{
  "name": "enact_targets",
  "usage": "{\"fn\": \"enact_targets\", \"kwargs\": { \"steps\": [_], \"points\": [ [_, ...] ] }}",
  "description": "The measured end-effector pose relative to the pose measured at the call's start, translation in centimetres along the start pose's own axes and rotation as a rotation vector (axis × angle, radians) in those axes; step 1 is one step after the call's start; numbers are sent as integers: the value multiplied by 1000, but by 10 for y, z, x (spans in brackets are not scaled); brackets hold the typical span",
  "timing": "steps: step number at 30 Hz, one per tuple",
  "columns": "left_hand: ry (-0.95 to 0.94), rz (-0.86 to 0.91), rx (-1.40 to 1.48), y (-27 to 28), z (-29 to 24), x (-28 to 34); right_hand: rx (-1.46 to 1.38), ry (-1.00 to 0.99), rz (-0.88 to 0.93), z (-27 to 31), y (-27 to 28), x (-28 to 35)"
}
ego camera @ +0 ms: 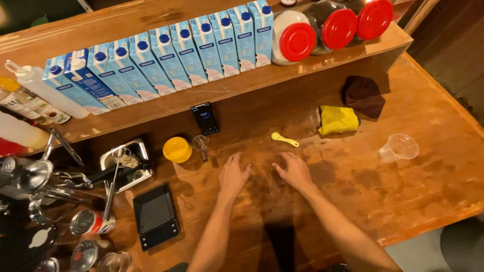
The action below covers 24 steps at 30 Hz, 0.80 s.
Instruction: The person cleans a bar counter by wiping surfaces with a cloth, handling a plastic cup, and rinsing a metal shaker in a bucket of water. They move items aside, wipe the counter, and place objects back in place.
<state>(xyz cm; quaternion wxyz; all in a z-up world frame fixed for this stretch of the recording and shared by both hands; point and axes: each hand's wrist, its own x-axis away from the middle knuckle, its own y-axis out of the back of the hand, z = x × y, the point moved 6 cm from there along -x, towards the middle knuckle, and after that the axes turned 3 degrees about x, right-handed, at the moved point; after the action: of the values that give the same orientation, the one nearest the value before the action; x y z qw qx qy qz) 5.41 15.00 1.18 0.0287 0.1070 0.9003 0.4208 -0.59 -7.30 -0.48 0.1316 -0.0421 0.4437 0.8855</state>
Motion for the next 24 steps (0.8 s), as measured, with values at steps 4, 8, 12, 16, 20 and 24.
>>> {"fn": "enact_targets", "kwargs": {
  "steps": [4, 8, 12, 16, 20, 24],
  "points": [
    [-33, 22, 12, -15, -43, -1, 34, -53, -25, -38, 14, -7],
    [-76, 21, 20, -35, -56, -9, 69, -76, -34, -63, 21, -18],
    [-158, -28, 29, -55, -57, -16, 61, -53, -45, -81, 18, -33],
    [-126, 5, 38, -59, -64, -16, 29, -31, -51, -89, 11, -44],
    [-143, -10, 36, -59, -64, -14, 89, 43, -87, -88, 2, -51],
    [-134, -62, 56, -54, -50, -12, 111, 127, -92, -89, -15, -62]
  ]
}}
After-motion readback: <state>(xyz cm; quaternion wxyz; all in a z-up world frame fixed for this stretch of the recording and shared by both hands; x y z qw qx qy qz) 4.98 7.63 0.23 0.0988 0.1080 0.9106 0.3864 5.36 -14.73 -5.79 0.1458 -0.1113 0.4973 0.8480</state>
